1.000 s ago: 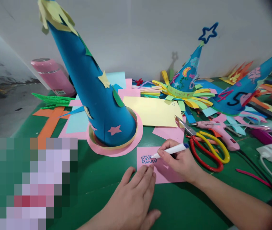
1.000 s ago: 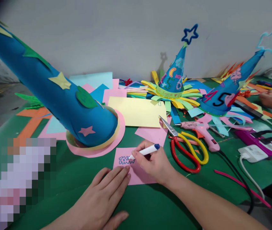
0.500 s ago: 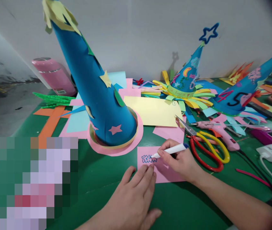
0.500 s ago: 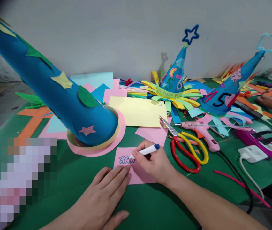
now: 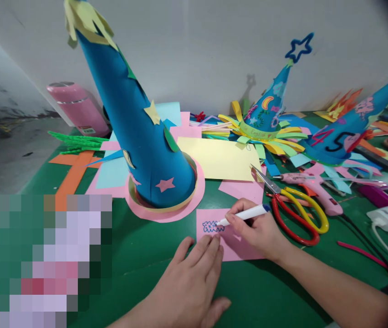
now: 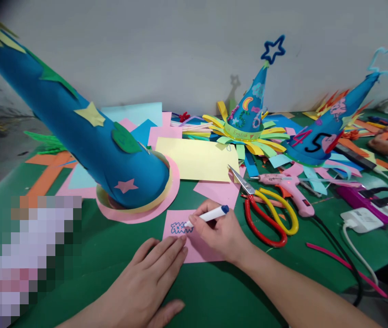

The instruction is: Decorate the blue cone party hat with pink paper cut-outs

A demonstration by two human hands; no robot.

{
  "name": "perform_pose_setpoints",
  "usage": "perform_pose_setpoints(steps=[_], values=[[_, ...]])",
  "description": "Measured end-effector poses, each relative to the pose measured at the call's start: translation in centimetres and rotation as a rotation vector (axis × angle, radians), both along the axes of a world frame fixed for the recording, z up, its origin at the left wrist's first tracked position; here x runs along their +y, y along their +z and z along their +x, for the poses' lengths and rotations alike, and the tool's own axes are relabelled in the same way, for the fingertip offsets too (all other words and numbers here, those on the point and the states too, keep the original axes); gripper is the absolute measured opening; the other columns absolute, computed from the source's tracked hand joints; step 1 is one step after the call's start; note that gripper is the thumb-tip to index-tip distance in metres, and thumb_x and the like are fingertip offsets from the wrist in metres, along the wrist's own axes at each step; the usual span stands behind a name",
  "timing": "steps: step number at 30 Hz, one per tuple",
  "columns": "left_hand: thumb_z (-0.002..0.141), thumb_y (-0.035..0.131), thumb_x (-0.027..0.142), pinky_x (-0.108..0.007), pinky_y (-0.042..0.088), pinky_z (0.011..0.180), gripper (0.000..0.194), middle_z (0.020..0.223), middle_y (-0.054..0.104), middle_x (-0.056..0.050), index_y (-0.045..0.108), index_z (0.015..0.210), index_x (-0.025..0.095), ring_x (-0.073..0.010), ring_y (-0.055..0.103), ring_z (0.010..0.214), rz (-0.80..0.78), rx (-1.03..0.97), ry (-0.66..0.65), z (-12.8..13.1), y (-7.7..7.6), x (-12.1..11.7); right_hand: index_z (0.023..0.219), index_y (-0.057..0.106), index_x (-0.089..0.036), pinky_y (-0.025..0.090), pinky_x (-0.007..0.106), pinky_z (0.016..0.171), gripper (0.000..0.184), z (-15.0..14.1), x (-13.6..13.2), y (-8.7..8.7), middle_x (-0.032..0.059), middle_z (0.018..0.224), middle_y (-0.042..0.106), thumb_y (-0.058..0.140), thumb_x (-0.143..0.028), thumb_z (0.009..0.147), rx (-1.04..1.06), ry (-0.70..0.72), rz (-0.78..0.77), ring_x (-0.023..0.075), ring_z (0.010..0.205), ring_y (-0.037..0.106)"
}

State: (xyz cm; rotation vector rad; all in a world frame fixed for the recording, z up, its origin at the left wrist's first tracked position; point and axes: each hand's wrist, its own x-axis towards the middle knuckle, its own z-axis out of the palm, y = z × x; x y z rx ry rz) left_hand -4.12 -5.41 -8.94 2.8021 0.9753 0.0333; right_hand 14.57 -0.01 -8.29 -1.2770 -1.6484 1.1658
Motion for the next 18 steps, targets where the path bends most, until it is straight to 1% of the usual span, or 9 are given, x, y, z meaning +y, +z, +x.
perform_pose_setpoints(steps=[5, 12, 18], values=[[0.082, 0.041, 0.04, -0.049, 0.027, 0.096, 0.06, 0.137, 0.032, -0.015, 0.027, 0.132, 0.011, -0.0302, 0.027, 0.124, 0.003, -0.007, 0.008, -0.07, 0.05, 0.0, 0.072, 0.05, -0.018, 0.035, 0.021, 0.043, 0.014, -0.03, 0.0, -0.03, -0.0046, 0.052, 0.048, 0.053, -0.031, 0.078, -0.015, -0.006, 0.008, 0.0093, 0.046, 0.045], [0.082, 0.04, 0.04, -0.049, 0.027, 0.096, 0.058, 0.137, 0.032, -0.015, 0.03, 0.131, 0.011, -0.0304, 0.027, 0.124, -0.013, -0.011, 0.004, -0.04, 0.12, 0.09, 0.073, 0.049, -0.019, 0.035, 0.02, 0.043, 0.013, -0.08, 0.08, -0.03, -0.0048, 0.053, 0.047, 0.053, -0.029, 0.079, -0.003, -0.007, 0.006, 0.0089, 0.046, 0.045], [0.082, 0.039, 0.042, -0.047, 0.026, 0.097, 0.058, 0.136, 0.033, -0.014, 0.031, 0.131, 0.012, -0.0298, 0.028, 0.124, -0.02, -0.022, 0.011, -0.07, 0.15, 0.15, 0.07, 0.048, -0.019, 0.034, 0.02, 0.041, 0.015, -0.03, 0.05, -0.07, -0.005, 0.052, 0.047, 0.053, -0.029, 0.079, -0.006, -0.021, 0.019, 0.0086, 0.044, 0.044]])
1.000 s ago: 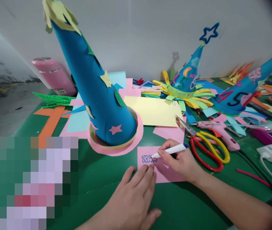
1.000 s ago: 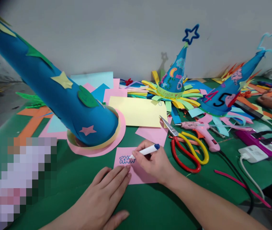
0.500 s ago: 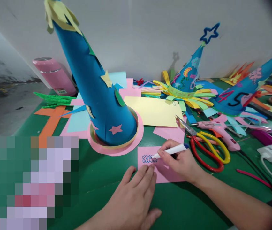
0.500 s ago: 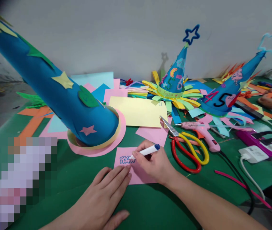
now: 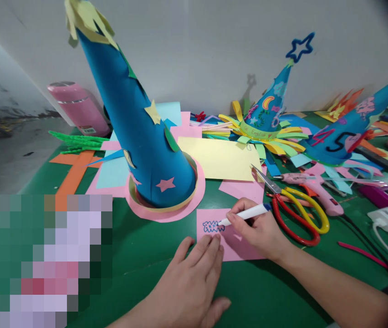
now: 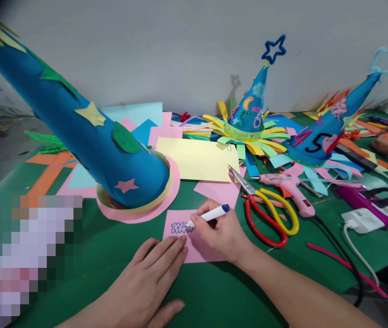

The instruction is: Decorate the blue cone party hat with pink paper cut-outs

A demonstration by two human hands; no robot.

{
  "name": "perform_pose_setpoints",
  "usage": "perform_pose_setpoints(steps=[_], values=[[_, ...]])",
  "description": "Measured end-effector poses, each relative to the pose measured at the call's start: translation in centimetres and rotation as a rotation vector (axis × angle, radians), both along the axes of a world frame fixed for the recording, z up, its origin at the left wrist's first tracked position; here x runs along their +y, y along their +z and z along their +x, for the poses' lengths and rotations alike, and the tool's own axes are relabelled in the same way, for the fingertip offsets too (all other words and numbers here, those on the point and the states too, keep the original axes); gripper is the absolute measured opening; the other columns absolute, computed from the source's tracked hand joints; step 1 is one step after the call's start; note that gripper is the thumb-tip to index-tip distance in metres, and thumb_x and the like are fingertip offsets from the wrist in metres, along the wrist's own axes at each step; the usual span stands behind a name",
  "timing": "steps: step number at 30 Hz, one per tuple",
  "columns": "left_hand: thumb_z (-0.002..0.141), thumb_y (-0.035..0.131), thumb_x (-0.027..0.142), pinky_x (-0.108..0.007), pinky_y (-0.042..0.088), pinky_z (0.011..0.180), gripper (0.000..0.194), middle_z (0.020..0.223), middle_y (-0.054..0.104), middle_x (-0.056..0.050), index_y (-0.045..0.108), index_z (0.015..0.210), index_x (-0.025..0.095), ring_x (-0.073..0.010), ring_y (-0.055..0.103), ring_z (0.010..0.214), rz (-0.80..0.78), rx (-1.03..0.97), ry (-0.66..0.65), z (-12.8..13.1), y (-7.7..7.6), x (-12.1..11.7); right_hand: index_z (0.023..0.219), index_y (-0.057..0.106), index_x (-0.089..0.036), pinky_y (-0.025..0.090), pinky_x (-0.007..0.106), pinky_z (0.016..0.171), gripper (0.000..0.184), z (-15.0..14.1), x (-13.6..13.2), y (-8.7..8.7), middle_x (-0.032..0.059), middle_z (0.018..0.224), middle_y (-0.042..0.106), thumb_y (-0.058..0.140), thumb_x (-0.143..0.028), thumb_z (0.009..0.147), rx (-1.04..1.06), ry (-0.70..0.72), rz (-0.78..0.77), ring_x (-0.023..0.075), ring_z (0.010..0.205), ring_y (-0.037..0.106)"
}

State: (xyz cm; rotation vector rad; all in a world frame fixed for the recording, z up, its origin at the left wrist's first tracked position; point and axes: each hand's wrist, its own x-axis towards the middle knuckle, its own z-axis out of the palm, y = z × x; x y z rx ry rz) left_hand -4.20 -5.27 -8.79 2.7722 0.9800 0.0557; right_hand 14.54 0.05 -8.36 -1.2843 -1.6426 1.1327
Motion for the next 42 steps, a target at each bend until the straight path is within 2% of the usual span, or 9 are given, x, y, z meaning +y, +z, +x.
perform_pose_setpoints(steps=[15, 31, 36, 39, 42], values=[[0.081, 0.042, 0.04, -0.046, 0.027, 0.097, 0.057, 0.136, 0.034, -0.014, 0.033, 0.13, 0.012, -0.0296, 0.03, 0.123, -0.024, 0.021, 0.006, 0.1, 0.4, 0.1, 0.069, 0.048, -0.018, 0.035, 0.02, 0.041, 0.014, -0.1, 0.2, 0.1, -0.0046, 0.051, 0.046, 0.054, -0.029, 0.077, -0.013, -0.013, 0.005, 0.0093, 0.045, 0.044], [0.081, 0.043, 0.041, -0.047, 0.027, 0.096, 0.059, 0.136, 0.033, -0.014, 0.031, 0.131, 0.011, -0.0304, 0.029, 0.123, 0.021, 0.017, -0.007, 0.0, -0.2, 0.0, 0.072, 0.048, -0.019, 0.034, 0.021, 0.043, 0.015, -0.1, -0.1, -0.1, -0.0048, 0.053, 0.045, 0.053, -0.031, 0.079, 0.017, 0.021, -0.024, 0.0089, 0.046, 0.042], [0.081, 0.043, 0.042, -0.046, 0.033, 0.092, 0.056, 0.133, 0.039, -0.016, 0.039, 0.126, 0.009, -0.031, 0.036, 0.119, 0.033, 0.058, -0.025, 0.3, 0.7, 0.2, 0.074, 0.048, -0.019, 0.034, 0.021, 0.044, 0.014, 0.1, -0.1, -0.2, -0.0049, 0.053, 0.045, 0.051, -0.031, 0.08, 0.041, 0.028, -0.018, 0.0087, 0.046, 0.042], [0.084, 0.036, 0.046, -0.042, 0.036, 0.09, 0.053, 0.13, 0.043, -0.013, 0.043, 0.123, 0.011, -0.0283, 0.04, 0.116, 0.044, 0.066, -0.012, 0.3, 1.3, 0.4, 0.074, 0.048, -0.019, 0.033, 0.021, 0.044, 0.015, 0.2, 0.0, -0.3, -0.0052, 0.053, 0.045, 0.05, -0.031, 0.081, 0.049, 0.031, -0.018, 0.0082, 0.047, 0.042], [0.086, 0.027, 0.049, -0.04, 0.037, 0.089, 0.054, 0.128, 0.046, -0.011, 0.045, 0.122, 0.013, -0.0266, 0.042, 0.115, 0.082, 0.045, -0.004, 0.1, 1.3, 0.4, 0.074, 0.048, -0.019, 0.034, 0.021, 0.045, 0.015, 0.2, 0.1, -0.4, -0.0052, 0.053, 0.045, 0.05, -0.032, 0.081, 0.055, 0.03, -0.024, 0.0083, 0.047, 0.043]])
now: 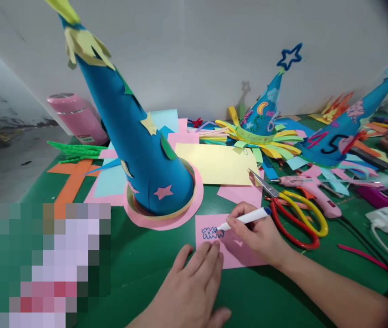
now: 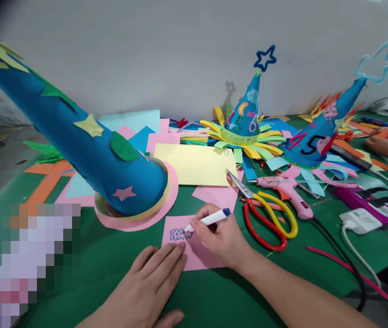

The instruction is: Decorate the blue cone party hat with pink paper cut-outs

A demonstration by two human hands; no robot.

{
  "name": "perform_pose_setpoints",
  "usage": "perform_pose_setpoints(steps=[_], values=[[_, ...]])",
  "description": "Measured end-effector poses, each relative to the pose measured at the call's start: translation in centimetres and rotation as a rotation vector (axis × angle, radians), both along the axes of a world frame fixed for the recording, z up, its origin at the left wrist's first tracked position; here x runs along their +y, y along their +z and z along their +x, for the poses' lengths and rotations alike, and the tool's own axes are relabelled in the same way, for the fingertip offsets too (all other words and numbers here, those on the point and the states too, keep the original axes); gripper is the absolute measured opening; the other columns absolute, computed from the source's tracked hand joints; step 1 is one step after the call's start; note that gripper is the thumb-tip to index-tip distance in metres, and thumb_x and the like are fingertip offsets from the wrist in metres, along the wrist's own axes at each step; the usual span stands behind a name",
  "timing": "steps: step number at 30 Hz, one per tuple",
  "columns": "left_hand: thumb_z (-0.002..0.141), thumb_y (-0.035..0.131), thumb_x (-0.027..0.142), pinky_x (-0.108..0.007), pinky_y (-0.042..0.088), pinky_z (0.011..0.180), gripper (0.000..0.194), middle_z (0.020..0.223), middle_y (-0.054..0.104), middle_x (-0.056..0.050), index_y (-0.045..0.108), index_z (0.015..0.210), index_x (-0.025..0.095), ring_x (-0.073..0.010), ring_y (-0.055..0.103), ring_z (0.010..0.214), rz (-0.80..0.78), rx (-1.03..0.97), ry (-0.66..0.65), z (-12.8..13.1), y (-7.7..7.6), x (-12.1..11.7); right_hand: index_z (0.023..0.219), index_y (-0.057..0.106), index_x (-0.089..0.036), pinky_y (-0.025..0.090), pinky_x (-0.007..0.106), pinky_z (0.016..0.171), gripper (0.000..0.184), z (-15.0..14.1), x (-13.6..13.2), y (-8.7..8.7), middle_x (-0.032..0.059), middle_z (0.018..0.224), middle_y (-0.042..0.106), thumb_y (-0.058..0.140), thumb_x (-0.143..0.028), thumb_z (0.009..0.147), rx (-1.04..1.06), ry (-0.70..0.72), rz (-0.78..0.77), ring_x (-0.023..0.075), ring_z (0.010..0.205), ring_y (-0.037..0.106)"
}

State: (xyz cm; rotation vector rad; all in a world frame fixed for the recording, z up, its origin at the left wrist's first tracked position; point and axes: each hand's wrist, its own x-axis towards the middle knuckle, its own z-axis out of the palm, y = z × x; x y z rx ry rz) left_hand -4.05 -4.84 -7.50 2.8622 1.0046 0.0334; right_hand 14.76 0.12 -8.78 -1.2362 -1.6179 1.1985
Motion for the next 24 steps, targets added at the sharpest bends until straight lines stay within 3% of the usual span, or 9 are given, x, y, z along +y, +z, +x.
perform_pose_setpoints(steps=[6, 24], values=[[0.085, 0.026, 0.05, -0.038, 0.036, 0.087, 0.054, 0.125, 0.05, -0.011, 0.048, 0.119, 0.013, -0.0256, 0.044, 0.112, 0.083, -0.041, -0.007, -0.03, -0.79, 0.07, 0.074, 0.048, -0.019, 0.033, 0.021, 0.044, 0.015, -0.04, 0.0, 0.06, -0.0049, 0.054, 0.046, 0.051, -0.032, 0.08, -0.004, 0.01, -0.012, 0.0084, 0.047, 0.043], [0.084, 0.031, 0.049, -0.038, 0.035, 0.089, 0.053, 0.127, 0.047, -0.011, 0.047, 0.121, 0.014, -0.0259, 0.042, 0.114, 0.019, -0.019, 0.009, 0.22, 0.11, 0.11, 0.072, 0.05, -0.016, 0.033, 0.02, 0.046, 0.015, -0.31, 0.0, 0.45, -0.0036, 0.058, 0.047, 0.052, -0.029, 0.079, -0.019, 0.015, 0.01, 0.0081, 0.051, 0.04]])
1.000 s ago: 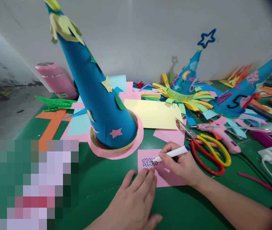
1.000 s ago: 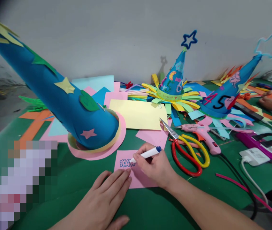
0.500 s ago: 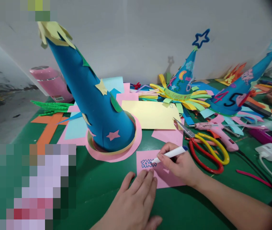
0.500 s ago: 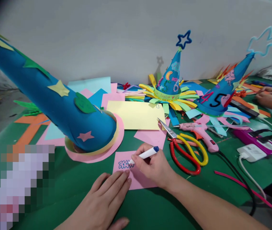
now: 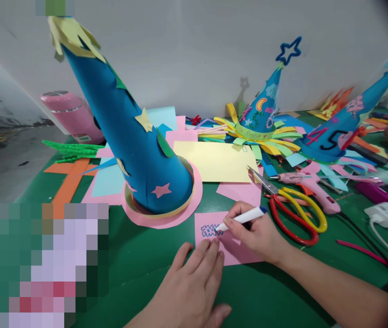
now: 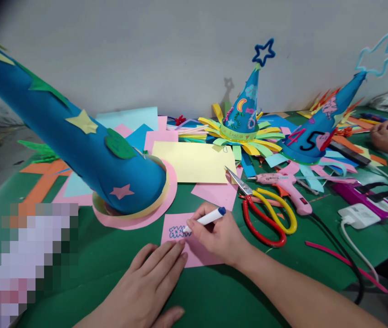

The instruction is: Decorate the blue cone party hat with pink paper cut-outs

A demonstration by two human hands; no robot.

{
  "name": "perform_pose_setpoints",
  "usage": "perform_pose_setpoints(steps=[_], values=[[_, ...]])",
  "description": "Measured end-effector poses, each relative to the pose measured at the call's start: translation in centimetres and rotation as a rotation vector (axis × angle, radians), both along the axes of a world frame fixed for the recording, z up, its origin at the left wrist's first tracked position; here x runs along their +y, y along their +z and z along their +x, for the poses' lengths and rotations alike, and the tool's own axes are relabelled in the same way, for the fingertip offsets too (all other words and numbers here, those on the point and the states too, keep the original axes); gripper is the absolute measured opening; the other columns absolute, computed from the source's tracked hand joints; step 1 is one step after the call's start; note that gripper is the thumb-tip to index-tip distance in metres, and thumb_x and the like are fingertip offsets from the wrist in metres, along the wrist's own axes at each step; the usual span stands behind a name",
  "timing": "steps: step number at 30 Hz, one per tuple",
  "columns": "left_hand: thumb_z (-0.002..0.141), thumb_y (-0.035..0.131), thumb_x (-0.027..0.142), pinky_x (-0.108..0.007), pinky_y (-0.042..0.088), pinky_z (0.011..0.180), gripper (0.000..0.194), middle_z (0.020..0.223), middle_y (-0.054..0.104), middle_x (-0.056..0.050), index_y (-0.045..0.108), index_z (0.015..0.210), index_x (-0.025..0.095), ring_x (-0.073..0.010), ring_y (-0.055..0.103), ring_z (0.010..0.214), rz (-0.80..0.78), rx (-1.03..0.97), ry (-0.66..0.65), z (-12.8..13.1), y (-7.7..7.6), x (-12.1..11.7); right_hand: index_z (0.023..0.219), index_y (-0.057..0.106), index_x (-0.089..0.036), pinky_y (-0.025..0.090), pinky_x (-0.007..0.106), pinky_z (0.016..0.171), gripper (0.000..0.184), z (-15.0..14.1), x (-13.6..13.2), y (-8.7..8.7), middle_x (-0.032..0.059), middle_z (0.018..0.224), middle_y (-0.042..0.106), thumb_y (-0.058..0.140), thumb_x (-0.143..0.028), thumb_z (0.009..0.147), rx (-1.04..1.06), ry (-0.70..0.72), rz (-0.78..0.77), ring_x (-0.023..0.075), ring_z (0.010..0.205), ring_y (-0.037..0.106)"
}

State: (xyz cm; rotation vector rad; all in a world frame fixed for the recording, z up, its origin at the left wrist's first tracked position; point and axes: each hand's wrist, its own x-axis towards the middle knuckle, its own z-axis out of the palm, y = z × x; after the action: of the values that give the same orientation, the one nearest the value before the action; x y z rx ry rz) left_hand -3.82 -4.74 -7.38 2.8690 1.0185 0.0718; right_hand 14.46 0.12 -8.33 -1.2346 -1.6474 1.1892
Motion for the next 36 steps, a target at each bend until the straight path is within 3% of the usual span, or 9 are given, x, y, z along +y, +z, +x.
perform_pose_setpoints(steps=[28, 36], values=[[0.085, 0.029, 0.048, -0.039, 0.035, 0.09, 0.053, 0.128, 0.046, -0.011, 0.046, 0.122, 0.014, -0.0263, 0.041, 0.115, -0.032, -0.017, 0.001, -0.1, -0.1, -0.1, 0.072, 0.05, -0.018, 0.035, 0.022, 0.047, 0.017, 0.0, -0.1, -0.1, -0.0027, 0.059, 0.049, 0.051, -0.033, 0.079, -0.036, 0.001, -0.001, 0.01, 0.051, 0.043], [0.085, 0.027, 0.048, -0.04, 0.031, 0.092, 0.054, 0.13, 0.044, -0.011, 0.042, 0.124, 0.014, -0.026, 0.037, 0.118, 0.042, -0.044, -0.012, -0.3, -1.4, -0.3, 0.071, 0.05, -0.017, 0.034, 0.021, 0.046, 0.017, -0.1, 0.0, 0.2, -0.0031, 0.057, 0.048, 0.051, -0.033, 0.079, -0.045, -0.004, -0.003, 0.0091, 0.05, 0.042]])
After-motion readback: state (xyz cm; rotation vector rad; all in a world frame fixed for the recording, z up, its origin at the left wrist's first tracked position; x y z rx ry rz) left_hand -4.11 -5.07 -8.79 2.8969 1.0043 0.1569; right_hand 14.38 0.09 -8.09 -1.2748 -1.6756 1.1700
